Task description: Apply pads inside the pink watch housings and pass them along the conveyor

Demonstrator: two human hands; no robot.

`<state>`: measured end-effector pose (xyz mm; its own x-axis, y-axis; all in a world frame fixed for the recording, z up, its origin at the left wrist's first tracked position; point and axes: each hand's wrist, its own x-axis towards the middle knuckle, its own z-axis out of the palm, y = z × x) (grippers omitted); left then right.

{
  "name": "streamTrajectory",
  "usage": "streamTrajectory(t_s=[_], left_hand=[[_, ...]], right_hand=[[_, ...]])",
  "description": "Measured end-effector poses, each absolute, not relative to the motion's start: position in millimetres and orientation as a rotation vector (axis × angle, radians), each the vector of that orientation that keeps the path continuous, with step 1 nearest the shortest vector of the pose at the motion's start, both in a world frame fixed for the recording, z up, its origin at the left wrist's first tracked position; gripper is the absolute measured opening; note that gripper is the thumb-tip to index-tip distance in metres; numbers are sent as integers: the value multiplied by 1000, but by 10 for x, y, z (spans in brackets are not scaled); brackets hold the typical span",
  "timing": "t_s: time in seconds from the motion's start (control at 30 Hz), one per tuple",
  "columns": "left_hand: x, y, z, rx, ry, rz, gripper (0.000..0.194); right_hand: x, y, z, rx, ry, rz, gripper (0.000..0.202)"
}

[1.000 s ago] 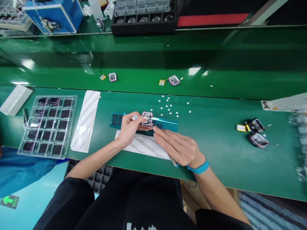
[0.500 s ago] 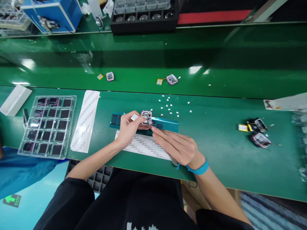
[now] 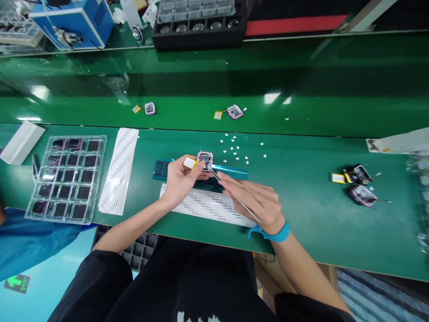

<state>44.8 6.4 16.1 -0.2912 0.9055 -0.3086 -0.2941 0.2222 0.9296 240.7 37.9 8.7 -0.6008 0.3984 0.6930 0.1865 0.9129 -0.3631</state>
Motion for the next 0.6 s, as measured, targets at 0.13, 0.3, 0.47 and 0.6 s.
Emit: streamTrajectory(t_s=[0.13, 0.3, 0.47, 0.6], left_hand=[[447, 54, 171, 645, 1363, 1352, 38], [440, 50, 213, 656, 1326, 1348, 37], [419, 48, 242, 640, 1300, 1299, 35], [406, 58, 261, 555, 1250, 1242, 28]], right_hand=[[2396, 388, 60, -394, -2213, 380, 65], [2381, 393, 73, -446, -2109, 531, 64], [2360, 392, 100, -434, -2068, 632, 64], [2370, 393, 81, -432, -2046, 670, 64]])
